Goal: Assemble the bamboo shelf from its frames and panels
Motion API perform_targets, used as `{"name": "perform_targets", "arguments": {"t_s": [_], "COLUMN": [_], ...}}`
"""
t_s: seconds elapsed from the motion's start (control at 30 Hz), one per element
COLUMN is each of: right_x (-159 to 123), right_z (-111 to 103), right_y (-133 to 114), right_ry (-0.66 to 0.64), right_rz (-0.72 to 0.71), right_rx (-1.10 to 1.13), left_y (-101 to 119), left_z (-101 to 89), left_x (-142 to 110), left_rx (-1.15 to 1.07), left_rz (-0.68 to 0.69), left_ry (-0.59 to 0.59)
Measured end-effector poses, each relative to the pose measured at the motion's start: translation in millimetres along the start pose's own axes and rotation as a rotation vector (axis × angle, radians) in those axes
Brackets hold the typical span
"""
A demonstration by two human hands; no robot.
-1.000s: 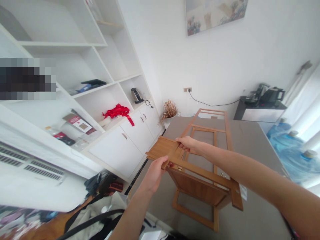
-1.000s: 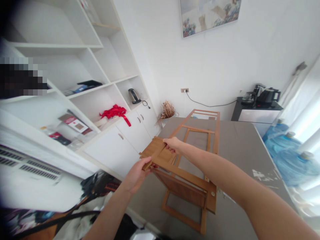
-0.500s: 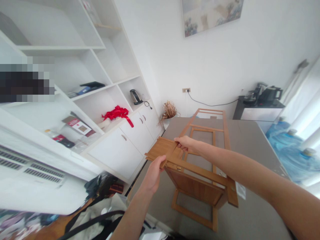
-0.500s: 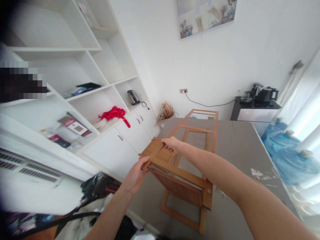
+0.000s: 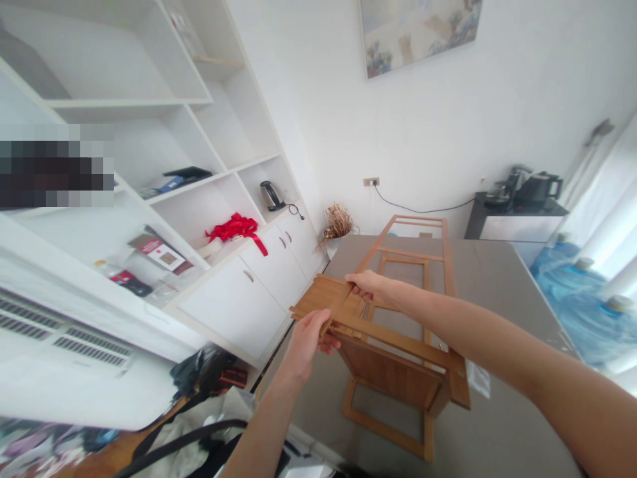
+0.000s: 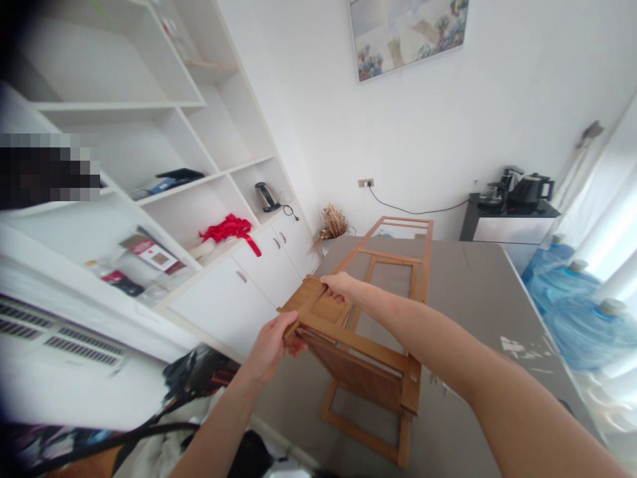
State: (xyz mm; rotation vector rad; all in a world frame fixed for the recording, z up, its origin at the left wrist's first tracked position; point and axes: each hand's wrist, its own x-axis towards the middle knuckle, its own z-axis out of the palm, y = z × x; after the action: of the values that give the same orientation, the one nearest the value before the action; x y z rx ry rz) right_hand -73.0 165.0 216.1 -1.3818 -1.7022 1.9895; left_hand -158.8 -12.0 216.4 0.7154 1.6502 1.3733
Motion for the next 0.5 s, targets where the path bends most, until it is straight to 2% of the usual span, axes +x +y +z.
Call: {"name": "perform_targets", "arguments": {"t_s": [0.1, 0.5], "right_x": [-1.4, -0.5], "right_z": [-1.3, -4.3], "right_y": [-1.6, -1.5], "right_ry": [-0.021, -0.024], "right_rz": [0.001, 0.01], "right_rx": [-0.013, -0.011], "left_y": [0.6, 4.3], "left_z": [1.5, 2.9], "left_x": [0.7, 2.5], "left_rx": [-0.084, -0.124], "left_rz": [-0.007, -0.028], "left_ry": [-0.053, -0.072]}}
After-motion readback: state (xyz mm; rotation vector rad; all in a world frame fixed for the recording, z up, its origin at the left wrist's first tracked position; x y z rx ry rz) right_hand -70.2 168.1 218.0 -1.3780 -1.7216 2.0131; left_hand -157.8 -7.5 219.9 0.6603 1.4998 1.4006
